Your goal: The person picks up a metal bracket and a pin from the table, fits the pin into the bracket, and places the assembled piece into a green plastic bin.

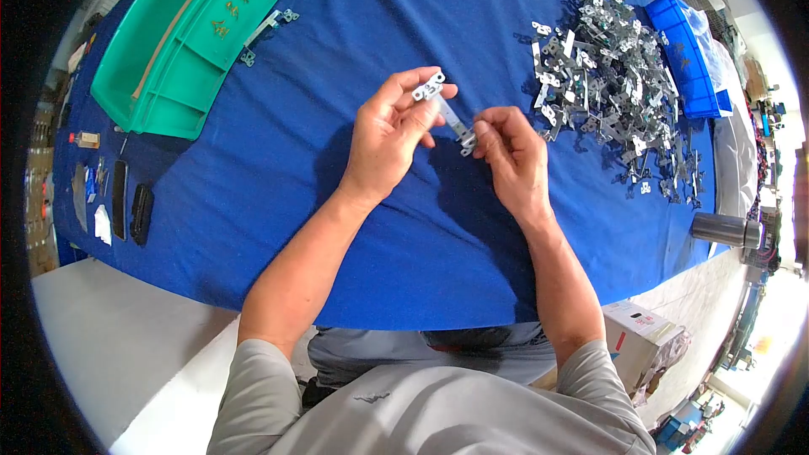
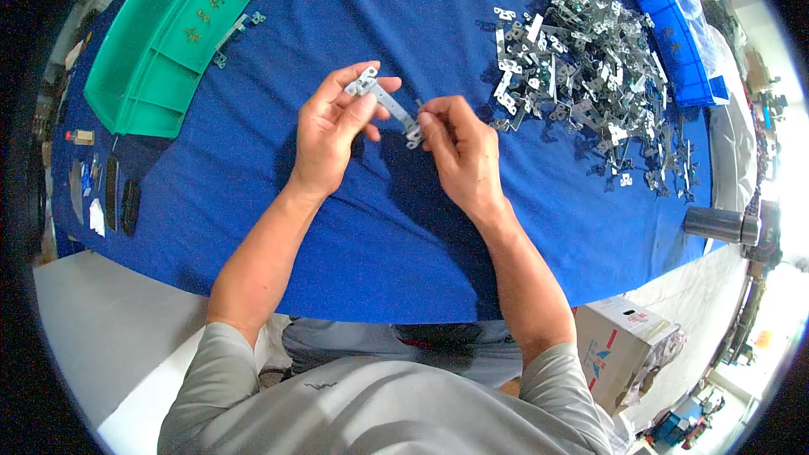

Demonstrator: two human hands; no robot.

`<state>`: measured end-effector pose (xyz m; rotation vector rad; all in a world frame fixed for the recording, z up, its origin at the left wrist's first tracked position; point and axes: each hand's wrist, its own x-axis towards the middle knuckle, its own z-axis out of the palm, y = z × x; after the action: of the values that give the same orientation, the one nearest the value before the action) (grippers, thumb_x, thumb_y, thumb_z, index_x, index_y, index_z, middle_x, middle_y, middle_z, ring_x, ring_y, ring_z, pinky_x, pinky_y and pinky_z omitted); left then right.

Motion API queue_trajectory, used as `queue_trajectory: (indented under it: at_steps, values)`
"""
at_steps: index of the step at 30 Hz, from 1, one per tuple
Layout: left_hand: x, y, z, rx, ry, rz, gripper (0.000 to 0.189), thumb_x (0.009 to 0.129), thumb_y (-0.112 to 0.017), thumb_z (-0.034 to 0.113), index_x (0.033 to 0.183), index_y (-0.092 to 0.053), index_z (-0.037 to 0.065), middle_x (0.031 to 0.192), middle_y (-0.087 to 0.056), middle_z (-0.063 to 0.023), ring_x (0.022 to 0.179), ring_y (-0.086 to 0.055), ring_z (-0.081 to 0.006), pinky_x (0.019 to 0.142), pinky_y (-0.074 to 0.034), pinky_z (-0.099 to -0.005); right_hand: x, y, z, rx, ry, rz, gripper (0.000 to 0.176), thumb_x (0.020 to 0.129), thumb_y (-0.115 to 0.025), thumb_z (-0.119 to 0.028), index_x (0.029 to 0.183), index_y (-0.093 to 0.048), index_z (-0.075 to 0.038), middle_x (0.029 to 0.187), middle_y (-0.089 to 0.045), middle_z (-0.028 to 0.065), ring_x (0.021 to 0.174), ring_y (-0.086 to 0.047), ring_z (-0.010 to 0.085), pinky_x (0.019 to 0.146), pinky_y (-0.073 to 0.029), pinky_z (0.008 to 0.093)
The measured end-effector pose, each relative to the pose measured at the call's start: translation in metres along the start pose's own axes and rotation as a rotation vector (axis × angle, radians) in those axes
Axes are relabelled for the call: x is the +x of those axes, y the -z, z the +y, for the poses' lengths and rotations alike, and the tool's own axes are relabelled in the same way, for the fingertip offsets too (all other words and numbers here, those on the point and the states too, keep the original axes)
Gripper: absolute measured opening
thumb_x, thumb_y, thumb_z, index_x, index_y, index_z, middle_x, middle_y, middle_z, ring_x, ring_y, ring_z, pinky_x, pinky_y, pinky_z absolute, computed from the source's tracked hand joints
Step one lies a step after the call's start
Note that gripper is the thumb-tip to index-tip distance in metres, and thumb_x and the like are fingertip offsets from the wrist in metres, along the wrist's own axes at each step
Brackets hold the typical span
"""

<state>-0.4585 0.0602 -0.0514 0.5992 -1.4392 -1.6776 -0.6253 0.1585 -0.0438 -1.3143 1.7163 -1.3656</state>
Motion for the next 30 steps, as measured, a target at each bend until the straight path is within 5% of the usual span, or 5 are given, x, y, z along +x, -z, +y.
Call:
queue_trajectory:
  at_steps: [4, 7, 13, 30]
  values:
    - [0.000, 0.001, 0.001, 0.214, -0.083, 0.059, 0.030, 0.105, -0.059, 0.016, 0.132, -0.066, 0.005, 0.116, -0.073, -0.0116, 0.085, -0.065, -0.0061, 0.069, -0.055, -0.0223, -0.004, -0.004, -0.001, -0.070, 0.066, -0.124, 0.010, 0.099, -0.065, -0.008, 0.102, -0.065, 0.001, 0.075, -0.066, 0.0057, 0.068, -0.063, 0.0113, 0.062, -0.051, 0.0296]
    - [0.004, 0.008, -0.006, 0.327, -0.179, 0.044, 0.029, 0.105, -0.058, 0.016, 0.130, -0.069, 0.004, 0.107, -0.075, -0.0080, 0.081, -0.063, -0.0049, 0.068, -0.053, -0.0211, 0.001, -0.002, 0.002, -0.049, 0.094, -0.010, 0.010, 0.098, -0.068, -0.009, 0.099, -0.067, 0.001, 0.075, -0.064, 0.0049, 0.069, -0.058, 0.0101, 0.064, -0.048, 0.0272]
    - [-0.002, -0.003, 0.001, 0.199, 0.080, 0.057, 0.028, 0.107, -0.057, 0.018, 0.128, -0.069, 0.004, 0.098, -0.075, -0.0033, 0.076, -0.062, -0.0042, 0.066, -0.050, -0.0207, 0.000, 0.001, 0.001, 0.062, 0.005, 0.021, 0.012, 0.099, -0.068, -0.011, 0.100, -0.069, 0.001, 0.074, -0.060, -0.0014, 0.069, -0.052, 0.0050, 0.061, -0.044, 0.0250]
    - [-0.001, -0.004, 0.005, 0.309, -0.058, 0.042, 0.029, 0.103, -0.066, 0.021, 0.121, -0.072, -0.001, 0.095, -0.074, -0.0055, 0.075, -0.062, -0.0062, 0.067, -0.052, -0.0238, 0.000, 0.002, 0.001, -0.026, 0.010, -0.006, 0.013, 0.099, -0.068, -0.013, 0.100, -0.069, 0.001, 0.071, -0.058, -0.0025, 0.067, -0.049, 0.0042, 0.059, -0.041, 0.0241]
